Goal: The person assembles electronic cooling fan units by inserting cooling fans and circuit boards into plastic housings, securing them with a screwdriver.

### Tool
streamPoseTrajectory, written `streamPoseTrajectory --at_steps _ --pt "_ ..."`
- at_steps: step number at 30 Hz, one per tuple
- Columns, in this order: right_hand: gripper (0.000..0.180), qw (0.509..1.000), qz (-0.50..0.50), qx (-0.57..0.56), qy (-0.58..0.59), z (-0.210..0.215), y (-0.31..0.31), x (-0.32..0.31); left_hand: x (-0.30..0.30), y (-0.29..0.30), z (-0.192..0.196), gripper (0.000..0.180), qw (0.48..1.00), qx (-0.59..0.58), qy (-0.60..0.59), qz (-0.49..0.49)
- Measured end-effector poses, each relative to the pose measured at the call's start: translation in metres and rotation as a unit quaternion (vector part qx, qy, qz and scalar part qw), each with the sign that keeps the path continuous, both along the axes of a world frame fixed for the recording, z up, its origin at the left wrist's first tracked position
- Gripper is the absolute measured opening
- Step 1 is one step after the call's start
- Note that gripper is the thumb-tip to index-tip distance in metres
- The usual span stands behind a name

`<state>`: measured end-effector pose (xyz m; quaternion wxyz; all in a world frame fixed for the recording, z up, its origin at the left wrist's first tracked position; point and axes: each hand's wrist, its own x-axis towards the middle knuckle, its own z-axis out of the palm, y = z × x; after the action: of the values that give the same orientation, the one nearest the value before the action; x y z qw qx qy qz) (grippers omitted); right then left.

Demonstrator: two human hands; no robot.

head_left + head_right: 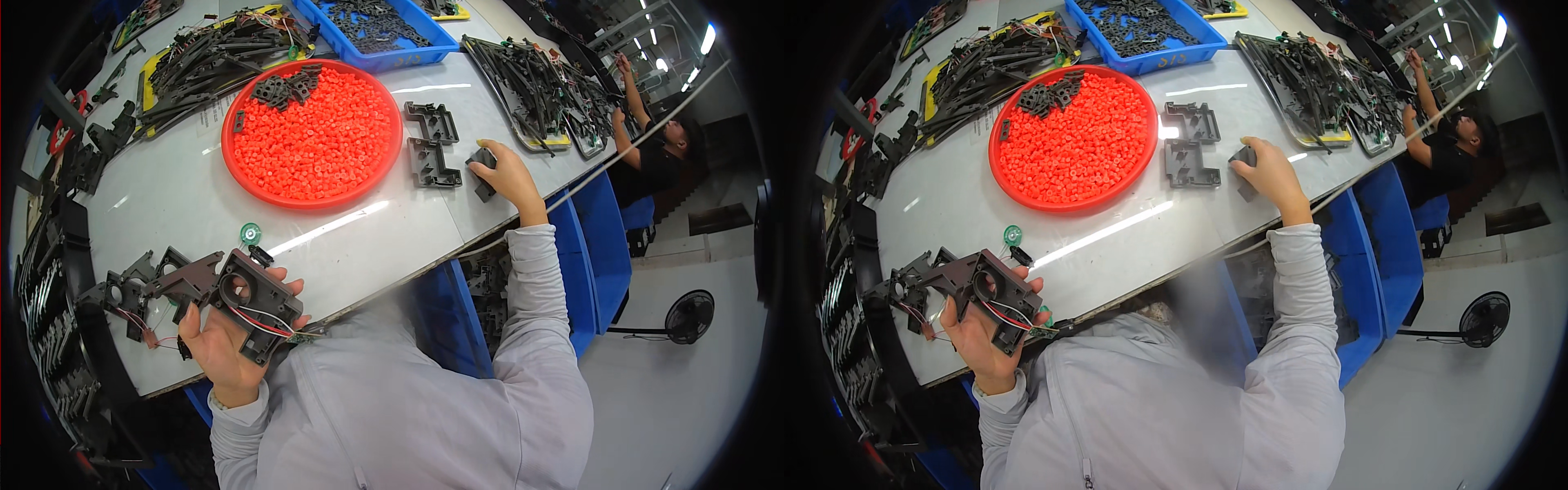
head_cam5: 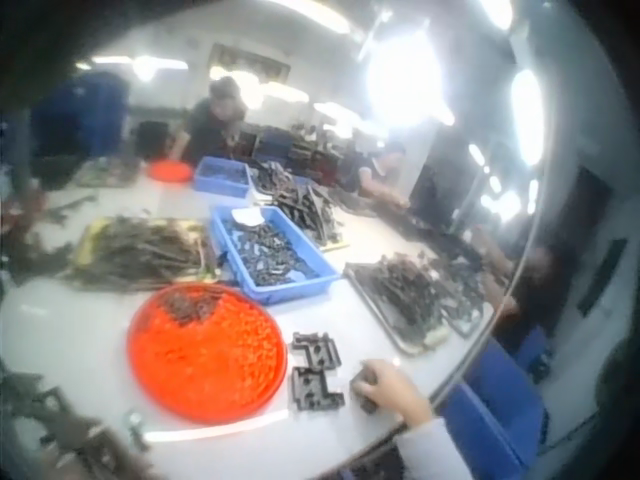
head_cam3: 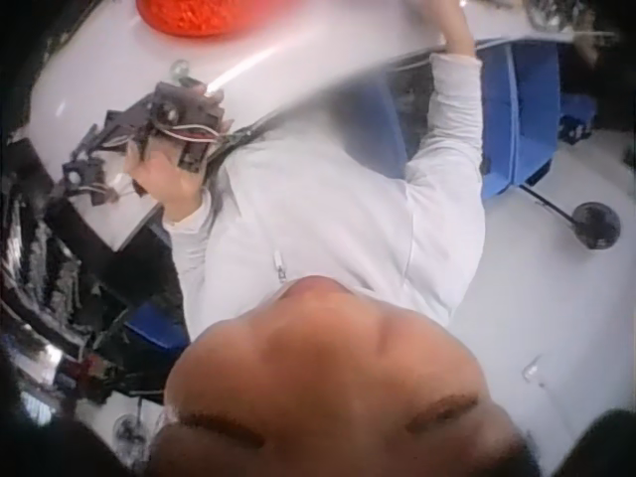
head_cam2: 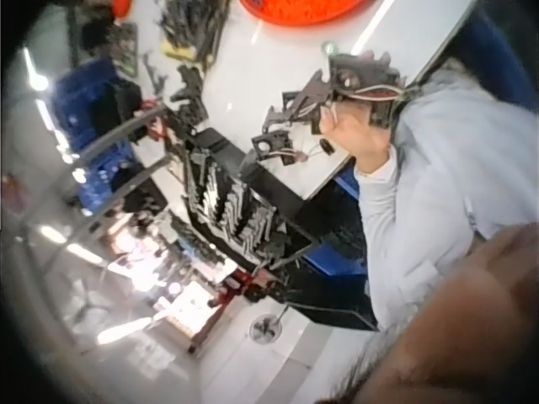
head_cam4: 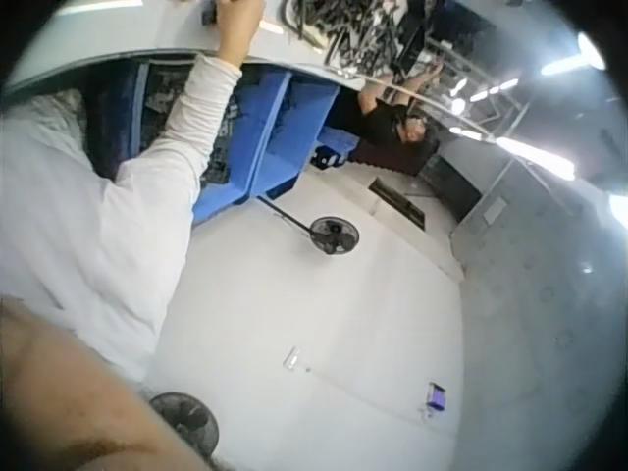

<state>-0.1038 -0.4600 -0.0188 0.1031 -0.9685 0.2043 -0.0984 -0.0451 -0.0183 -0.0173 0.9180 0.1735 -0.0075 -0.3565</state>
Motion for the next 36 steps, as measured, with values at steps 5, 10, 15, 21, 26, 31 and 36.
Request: streamPoseTrajectory --at_steps 5,10,15,21,26,31,36 --pt "0.046 0.988 0.088 -0.028 -0.126 0.014 0.051 0.014 -0.002 -0.001 -0.007 0.080 1.000 0.003 -0.003 -0.002" --pt "0.039 0.989 0.099 -0.107 -0.024 -0.004 0.109 0.039 -0.007 0.000 -0.009 0.078 0.999 0.029 0.016 0.009" --pt "0.023 0.988 0.067 -0.001 -0.136 -0.015 0.090 0.031 -0.008 0.007 -0.017 0.075 1.000 0.002 0.012 0.013" --pt "0.022 0.768 -0.105 0.599 -0.200 -0.028 0.066 0.004 -0.006 0.009 -0.021 0.068 1.000 0.015 0.021 0.004" --pt "0.027 0.915 -0.136 0.377 -0.046 -0.024 0.065 -0.006 -0.009 0.005 -0.028 0.066 0.998 0.026 -0.030 0.038" --pt "0.032 0.988 0.057 0.038 -0.138 -0.010 0.091 -0.003 -0.007 0.000 -0.034 0.060 0.996 0.035 -0.073 0.037" --pt "0.033 0.993 0.074 0.057 -0.070 0.000 0.114 0.011 -0.008 -0.005 -0.042 0.059 0.990 0.064 -0.119 0.049"
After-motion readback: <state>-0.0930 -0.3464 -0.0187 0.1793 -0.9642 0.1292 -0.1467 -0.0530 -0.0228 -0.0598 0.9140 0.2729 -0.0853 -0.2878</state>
